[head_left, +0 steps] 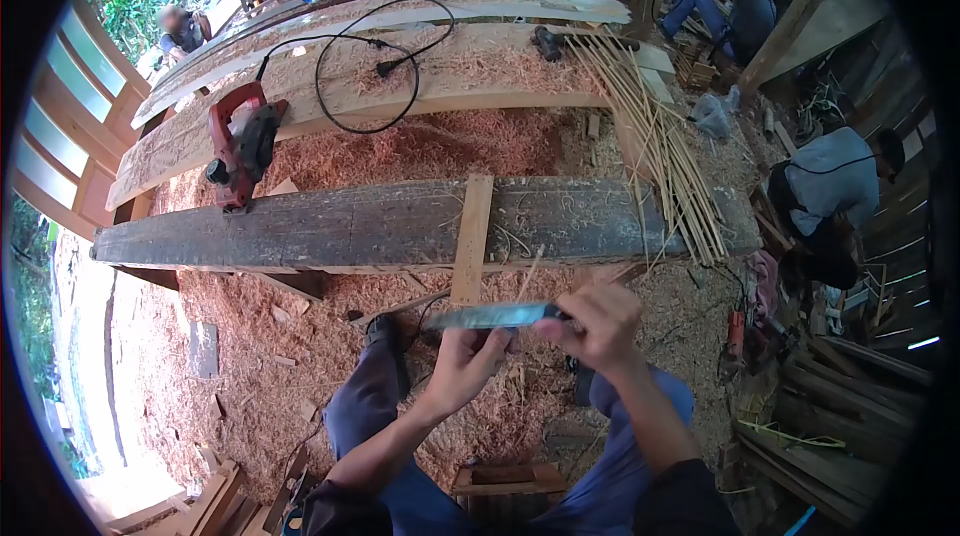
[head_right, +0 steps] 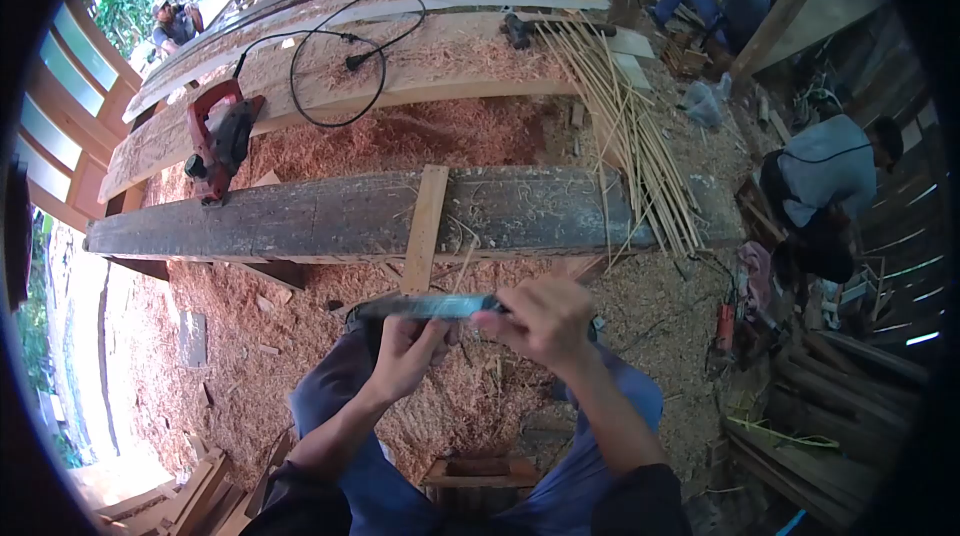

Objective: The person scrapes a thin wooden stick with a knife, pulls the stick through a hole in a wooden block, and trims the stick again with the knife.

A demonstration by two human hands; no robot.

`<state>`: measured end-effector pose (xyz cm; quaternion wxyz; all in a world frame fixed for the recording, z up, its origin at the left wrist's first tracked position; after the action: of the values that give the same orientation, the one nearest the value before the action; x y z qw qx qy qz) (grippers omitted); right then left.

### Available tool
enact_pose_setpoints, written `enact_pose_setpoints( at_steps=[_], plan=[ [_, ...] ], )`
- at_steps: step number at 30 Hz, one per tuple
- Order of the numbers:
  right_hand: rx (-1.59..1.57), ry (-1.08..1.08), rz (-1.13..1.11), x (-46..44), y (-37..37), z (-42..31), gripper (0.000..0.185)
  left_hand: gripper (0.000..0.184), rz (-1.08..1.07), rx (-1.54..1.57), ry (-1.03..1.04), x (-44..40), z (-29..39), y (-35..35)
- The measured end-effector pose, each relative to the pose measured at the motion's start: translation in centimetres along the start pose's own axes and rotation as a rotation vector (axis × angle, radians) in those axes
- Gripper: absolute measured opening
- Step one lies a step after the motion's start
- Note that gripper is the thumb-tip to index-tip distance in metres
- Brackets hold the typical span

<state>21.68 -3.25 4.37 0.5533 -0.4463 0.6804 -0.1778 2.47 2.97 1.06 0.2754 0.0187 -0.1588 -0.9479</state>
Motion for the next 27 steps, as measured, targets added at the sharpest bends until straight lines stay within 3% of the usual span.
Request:
enact_pose_setpoints(
  at_steps=[3,5,8,13,19,21,25,27],
  plan=[
    [-0.021,0.076,0.029,-0.3,-1.3,2.3,0.055,0.021,0.046,-0.006,0.033,0.1,0.9,0.1],
    [-0.019,0.102,0.045,-0.2,-2.2,3.4,0.047,0.020,-0.051,0.109,0.001,0.1,0.6,0.3],
    [-0.033,-0.046,0.002,-0.1,-0.8,-0.9,0.047,0.021,-0.127,0.119,-0.059,0.2,0.0,0.3],
    [-0.042,-0.021,-0.116,-0.2,-0.7,-0.3,0.050,0.023,-0.073,0.174,-0.107,0.0,-0.2,0.1],
    [0.050,-0.065,-0.039,0.1,-0.9,0.7,0.049,0.019,-0.071,0.188,-0.077,-0.5,0.1,0.4],
    [-0.007,0.139,0.000,0.6,-1.7,3.3,0.049,0.018,-0.084,0.230,-0.033,-0.3,1.2,0.5],
    [0.066,0.128,0.100,0.1,-3.6,4.3,0.046,0.021,-0.171,0.121,0.009,0.0,0.6,0.5],
    [0.014,0.033,0.073,0.3,-2.2,1.4,0.047,0.022,-0.050,0.099,-0.030,0.1,0.6,0.2]
  ],
)
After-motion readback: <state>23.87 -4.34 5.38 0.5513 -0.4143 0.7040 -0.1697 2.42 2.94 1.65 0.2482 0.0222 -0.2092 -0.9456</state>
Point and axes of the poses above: each hand's wrist, its own x-axis away from the middle knuckle, its own y-axis out of the palm, z = x × y, the point moved 4 cm from there along -x, towards the middle knuckle, and after that the axes turned 14 degrees about -z, right-handed, at the moved point
